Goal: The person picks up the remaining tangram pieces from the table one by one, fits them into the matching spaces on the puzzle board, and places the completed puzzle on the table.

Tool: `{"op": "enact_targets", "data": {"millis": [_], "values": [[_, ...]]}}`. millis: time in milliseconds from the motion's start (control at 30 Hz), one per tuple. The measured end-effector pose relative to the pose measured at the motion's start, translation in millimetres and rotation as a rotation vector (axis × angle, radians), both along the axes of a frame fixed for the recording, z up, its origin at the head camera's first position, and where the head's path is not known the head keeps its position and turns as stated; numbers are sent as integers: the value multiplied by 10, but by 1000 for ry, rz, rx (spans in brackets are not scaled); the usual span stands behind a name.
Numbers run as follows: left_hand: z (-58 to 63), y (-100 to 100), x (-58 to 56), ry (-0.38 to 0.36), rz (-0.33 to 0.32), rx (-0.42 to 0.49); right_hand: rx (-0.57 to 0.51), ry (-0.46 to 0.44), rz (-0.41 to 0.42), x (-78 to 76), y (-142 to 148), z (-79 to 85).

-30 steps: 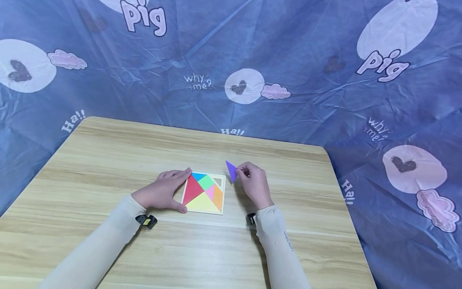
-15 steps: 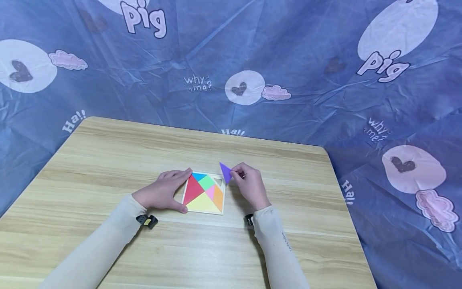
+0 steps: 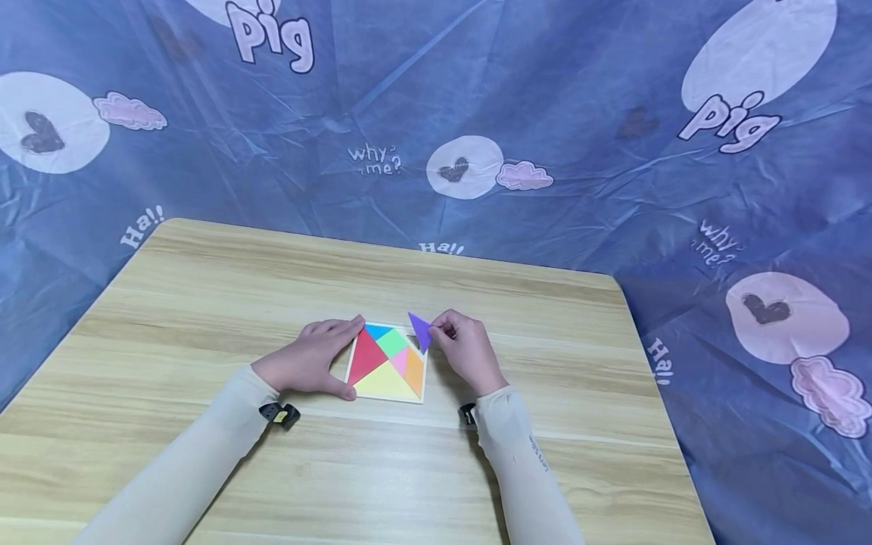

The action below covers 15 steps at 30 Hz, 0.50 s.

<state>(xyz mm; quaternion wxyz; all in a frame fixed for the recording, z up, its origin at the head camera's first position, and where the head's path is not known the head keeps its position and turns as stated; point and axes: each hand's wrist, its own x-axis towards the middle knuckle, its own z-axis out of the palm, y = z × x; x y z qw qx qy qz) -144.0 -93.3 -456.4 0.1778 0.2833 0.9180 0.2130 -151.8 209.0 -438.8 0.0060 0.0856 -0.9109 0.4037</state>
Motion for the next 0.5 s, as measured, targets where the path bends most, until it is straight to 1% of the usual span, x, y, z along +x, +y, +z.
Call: {"op": "enact_targets", "data": {"millis": [267, 500], "values": [[1, -2, -2, -3, 5, 7, 6, -37, 17, 5, -29, 11], [-1, 5, -5, 1, 2, 5, 23, -47, 17, -2, -55, -18]]}}
